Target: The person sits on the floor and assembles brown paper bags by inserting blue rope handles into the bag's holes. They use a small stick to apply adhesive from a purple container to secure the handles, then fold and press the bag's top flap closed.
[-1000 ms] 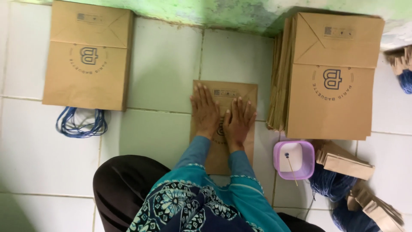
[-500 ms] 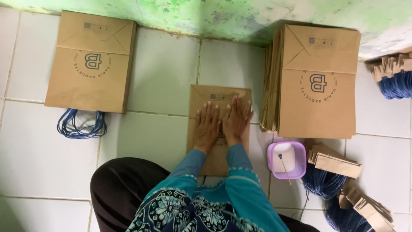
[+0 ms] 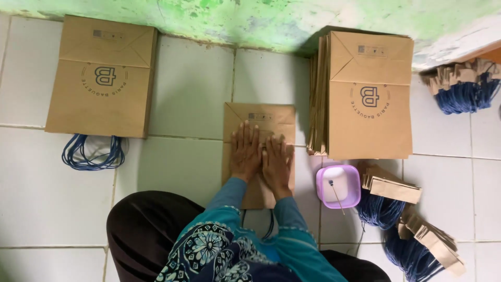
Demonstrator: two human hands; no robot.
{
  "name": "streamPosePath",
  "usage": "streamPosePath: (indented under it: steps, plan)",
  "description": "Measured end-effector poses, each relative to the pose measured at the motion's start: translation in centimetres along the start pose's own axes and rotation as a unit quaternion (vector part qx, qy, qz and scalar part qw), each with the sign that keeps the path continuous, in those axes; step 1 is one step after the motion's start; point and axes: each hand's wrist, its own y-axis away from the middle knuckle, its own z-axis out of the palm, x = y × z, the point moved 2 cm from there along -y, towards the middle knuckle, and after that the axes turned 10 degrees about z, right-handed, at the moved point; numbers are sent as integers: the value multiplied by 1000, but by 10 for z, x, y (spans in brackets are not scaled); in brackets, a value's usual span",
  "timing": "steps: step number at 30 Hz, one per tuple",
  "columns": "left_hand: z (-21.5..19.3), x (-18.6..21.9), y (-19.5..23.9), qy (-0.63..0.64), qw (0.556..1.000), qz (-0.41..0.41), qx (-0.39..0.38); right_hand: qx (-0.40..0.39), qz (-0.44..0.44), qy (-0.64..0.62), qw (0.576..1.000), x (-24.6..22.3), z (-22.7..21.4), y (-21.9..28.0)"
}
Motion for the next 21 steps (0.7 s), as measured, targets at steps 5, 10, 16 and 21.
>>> streamPosePath:
  steps: [5, 10, 16, 21]
  plan:
    - [1, -6, 8, 46, 998, 25, -26, 244, -49, 83, 965, 0, 30, 15]
    - [7, -1, 59, -2, 998, 56, 16, 182, -20, 34, 983, -5, 22, 20]
    - [-15, 9, 127, -67, 992, 2, 106, 65, -27, -24, 997, 18, 17, 12]
    - [-21, 6, 138, 50, 988, -93, 114, 127, -75, -149, 978, 132, 64, -8]
